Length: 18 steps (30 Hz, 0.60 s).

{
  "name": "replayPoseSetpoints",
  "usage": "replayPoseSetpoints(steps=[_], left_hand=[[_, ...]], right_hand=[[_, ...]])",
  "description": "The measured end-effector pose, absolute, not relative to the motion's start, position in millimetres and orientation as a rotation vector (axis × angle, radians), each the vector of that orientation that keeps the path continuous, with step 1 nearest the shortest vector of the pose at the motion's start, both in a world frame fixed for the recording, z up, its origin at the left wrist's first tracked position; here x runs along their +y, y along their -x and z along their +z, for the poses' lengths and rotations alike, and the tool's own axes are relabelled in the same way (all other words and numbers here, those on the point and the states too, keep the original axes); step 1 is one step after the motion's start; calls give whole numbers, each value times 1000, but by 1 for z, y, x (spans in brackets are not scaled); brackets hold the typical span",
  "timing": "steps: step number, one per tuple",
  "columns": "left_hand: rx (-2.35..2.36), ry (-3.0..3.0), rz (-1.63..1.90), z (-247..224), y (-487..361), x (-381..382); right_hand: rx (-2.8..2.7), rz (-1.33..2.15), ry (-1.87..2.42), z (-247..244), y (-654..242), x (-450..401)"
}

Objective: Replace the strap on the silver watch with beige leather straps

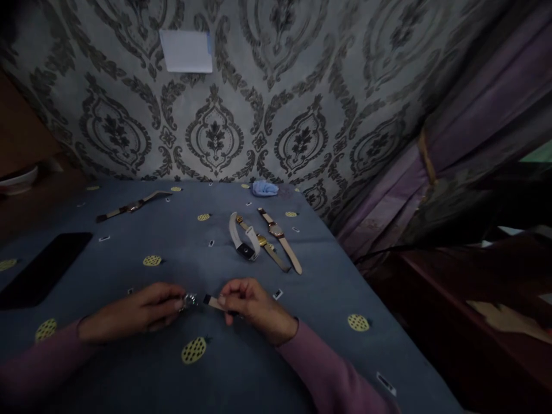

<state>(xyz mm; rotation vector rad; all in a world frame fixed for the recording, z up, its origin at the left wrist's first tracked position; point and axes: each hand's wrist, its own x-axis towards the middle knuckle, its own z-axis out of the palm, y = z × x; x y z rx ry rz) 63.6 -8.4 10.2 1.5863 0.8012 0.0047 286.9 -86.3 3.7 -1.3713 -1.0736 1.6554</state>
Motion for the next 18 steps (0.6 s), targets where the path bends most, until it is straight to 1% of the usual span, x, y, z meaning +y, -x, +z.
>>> replayPoseSetpoints(steps=[6,12,18], left_hand=[[822,-1427,-53,16,-65,-2],[688,-1411,-189,20,-67,7],[664,-1406,-241,20,-67,12]], right_hand=[[-1054,1715,1354,2,-285,-87],[-1099,1702,1358,4,-285,-87],[-1149,1674,1401,5,-283,-87]])
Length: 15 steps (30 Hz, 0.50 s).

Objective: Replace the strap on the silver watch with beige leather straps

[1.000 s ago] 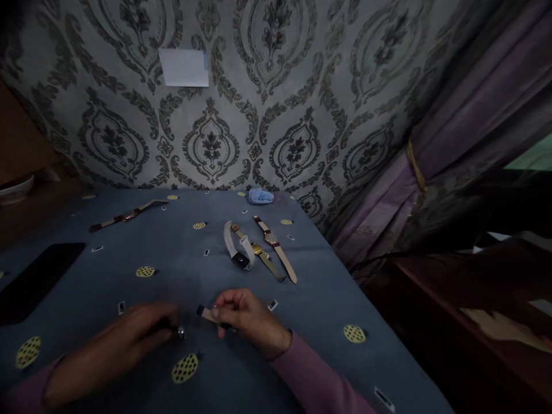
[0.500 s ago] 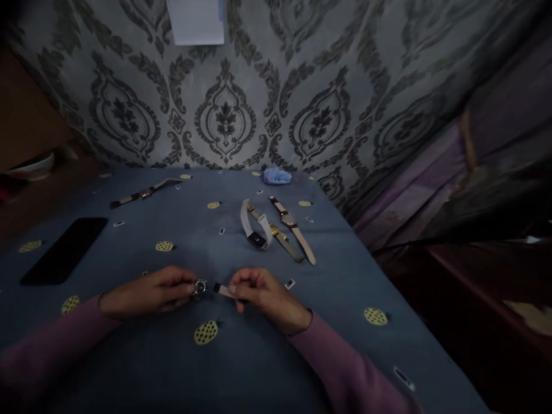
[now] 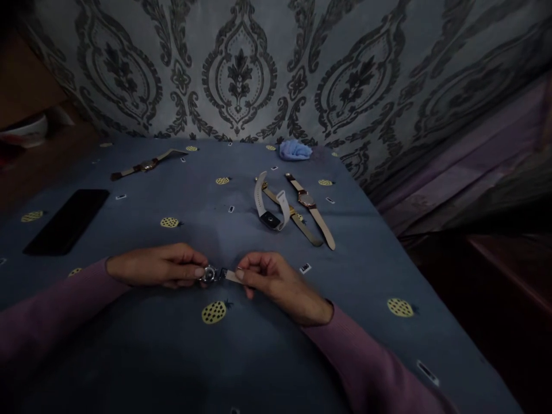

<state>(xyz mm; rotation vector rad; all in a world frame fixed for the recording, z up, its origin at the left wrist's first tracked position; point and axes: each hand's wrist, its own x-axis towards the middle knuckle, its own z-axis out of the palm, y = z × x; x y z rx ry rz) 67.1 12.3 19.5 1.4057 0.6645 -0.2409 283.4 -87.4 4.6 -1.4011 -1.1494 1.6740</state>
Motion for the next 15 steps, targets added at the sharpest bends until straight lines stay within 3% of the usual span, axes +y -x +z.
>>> replayPoseSetpoints(steps=[15], left_hand=[[628,-1391,-263,23,-68,11]], right_hand=[[-1231,1611,1435,6,-280,-90]])
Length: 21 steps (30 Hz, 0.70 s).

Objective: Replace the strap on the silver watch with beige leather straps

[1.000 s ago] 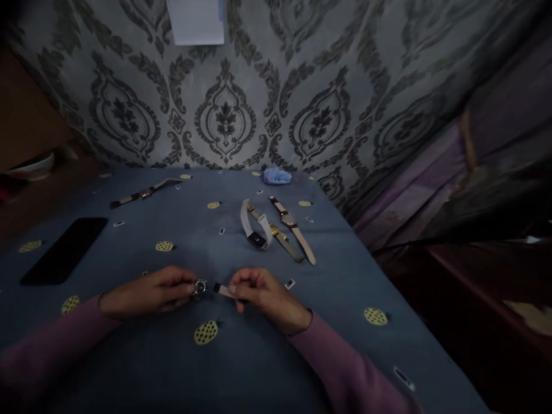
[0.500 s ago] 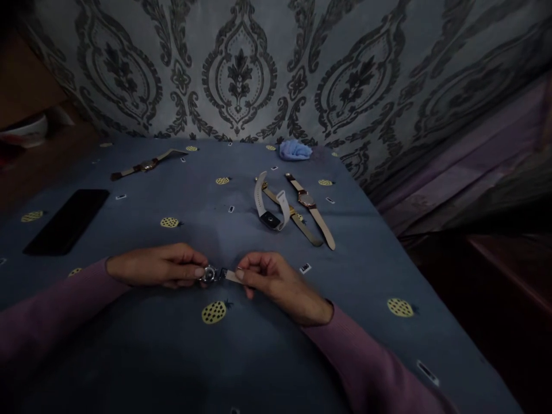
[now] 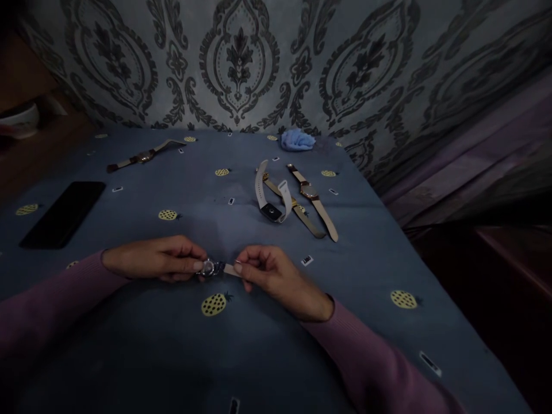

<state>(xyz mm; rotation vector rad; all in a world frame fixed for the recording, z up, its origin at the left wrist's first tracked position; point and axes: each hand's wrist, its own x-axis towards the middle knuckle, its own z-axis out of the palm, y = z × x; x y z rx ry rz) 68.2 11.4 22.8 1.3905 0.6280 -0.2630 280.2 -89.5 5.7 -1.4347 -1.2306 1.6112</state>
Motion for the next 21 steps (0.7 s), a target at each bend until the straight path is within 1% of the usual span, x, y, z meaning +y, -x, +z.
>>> replayPoseSetpoints(steps=[21], left_hand=[[618,-1459,-293,25,-69,12]], right_hand=[[-1277,1600,1450,7,-278,-90]])
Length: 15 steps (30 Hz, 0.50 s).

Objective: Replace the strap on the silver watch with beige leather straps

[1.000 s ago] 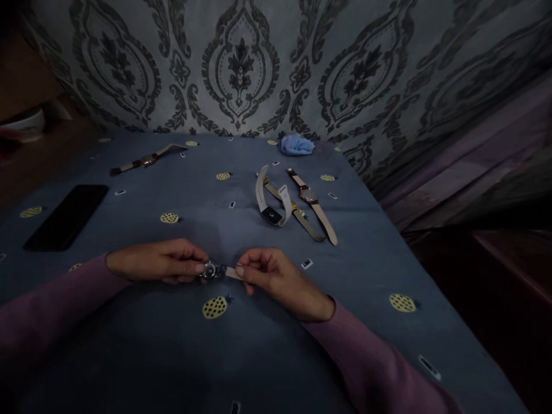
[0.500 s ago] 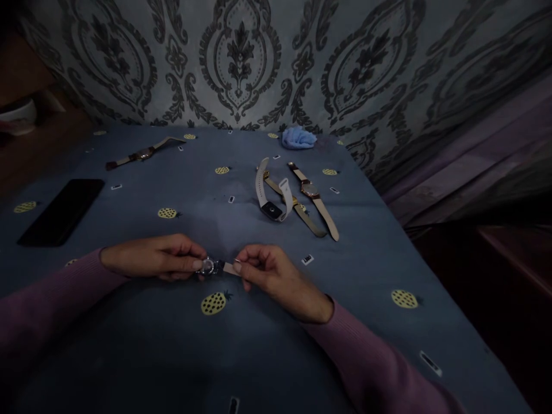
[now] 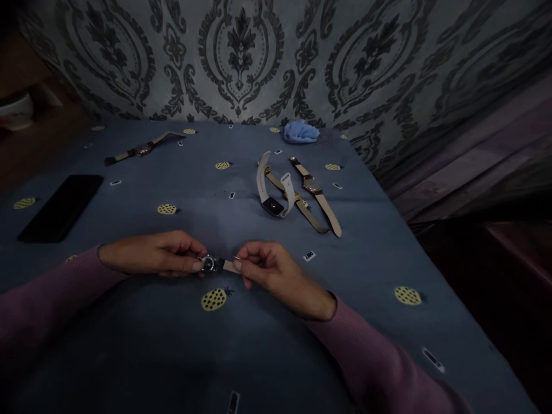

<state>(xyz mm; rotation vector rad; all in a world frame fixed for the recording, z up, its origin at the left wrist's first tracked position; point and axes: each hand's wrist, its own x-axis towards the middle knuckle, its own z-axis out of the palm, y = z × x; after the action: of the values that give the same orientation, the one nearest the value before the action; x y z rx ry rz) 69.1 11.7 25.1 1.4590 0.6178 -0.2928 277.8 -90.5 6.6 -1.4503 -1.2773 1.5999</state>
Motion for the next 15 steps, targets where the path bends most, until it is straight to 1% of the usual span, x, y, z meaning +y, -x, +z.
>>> replayPoseSetpoints(steps=[8,10,12,15], left_hand=[[607,-1633,-382,29,-68,12],[652,-1871,-417,35,-70,7],[689,-2233,-381,41,-73,0],[739,-2546,-396,45,-75,-11]], right_hand=[[-1342,1651,1429,3,-281,-93],[-1346,1657,1426,3,-282,-93],[-1352,1663,1430,3,-282,-94],[-1358,1657,1423,2,-282,-95]])
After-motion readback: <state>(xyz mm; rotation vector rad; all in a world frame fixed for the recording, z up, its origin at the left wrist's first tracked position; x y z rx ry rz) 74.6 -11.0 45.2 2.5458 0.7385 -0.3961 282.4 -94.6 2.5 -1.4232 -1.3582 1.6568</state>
